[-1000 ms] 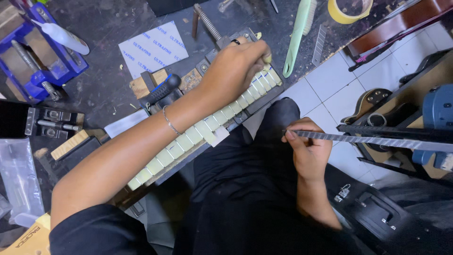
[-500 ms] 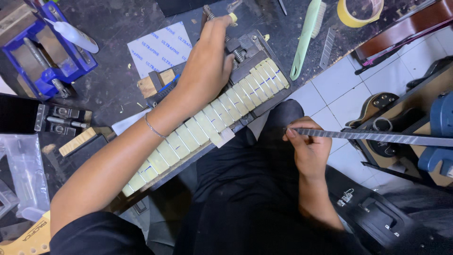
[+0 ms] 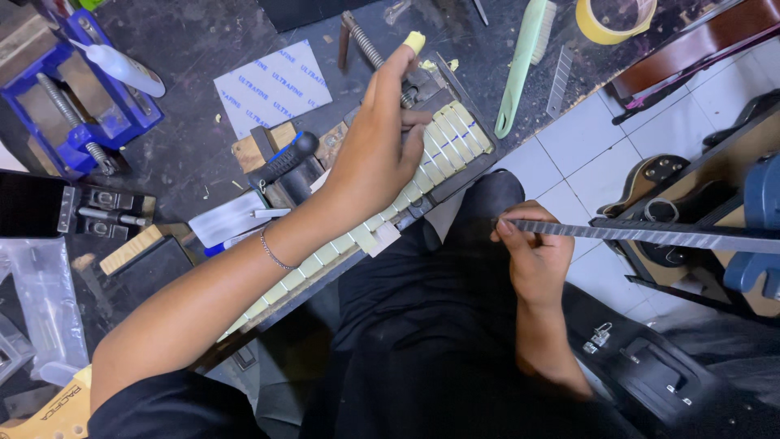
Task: The person applies strips of yellow masking tape over the frets of a guitar neck, using a utility knife to trim the tape between frets. They then peel off a backing layer from a long strip of carbon-fiber-patterned material and begin applying it along the fretboard.
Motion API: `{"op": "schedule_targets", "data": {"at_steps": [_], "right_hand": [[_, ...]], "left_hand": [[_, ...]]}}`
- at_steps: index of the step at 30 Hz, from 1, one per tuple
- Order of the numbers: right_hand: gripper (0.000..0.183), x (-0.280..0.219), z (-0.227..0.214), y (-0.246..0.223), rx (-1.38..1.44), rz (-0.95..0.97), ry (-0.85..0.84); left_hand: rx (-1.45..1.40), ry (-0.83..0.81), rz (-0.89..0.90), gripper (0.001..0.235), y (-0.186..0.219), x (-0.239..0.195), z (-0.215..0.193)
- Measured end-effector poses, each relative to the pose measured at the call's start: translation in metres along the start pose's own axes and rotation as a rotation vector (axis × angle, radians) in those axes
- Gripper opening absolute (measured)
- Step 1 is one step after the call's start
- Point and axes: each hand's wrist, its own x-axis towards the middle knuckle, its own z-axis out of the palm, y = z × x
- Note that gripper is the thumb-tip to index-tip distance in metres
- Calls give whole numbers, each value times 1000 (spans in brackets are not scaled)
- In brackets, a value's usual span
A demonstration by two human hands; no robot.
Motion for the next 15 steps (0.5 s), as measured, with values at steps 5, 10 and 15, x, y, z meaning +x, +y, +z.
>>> {"op": "schedule_targets", "data": {"at_steps": [5, 10, 15], "right_hand": [[5, 3, 1, 4, 16, -4, -20], [8, 2, 6, 6, 52, 23, -41], [6, 2, 3, 2, 18, 14, -21]], "left_hand": [[58, -44, -62, 72, -2, -1, 7], [78, -66, -129, 69, -6, 10, 2], [9, 21, -8, 69, -8, 10, 6]]}}
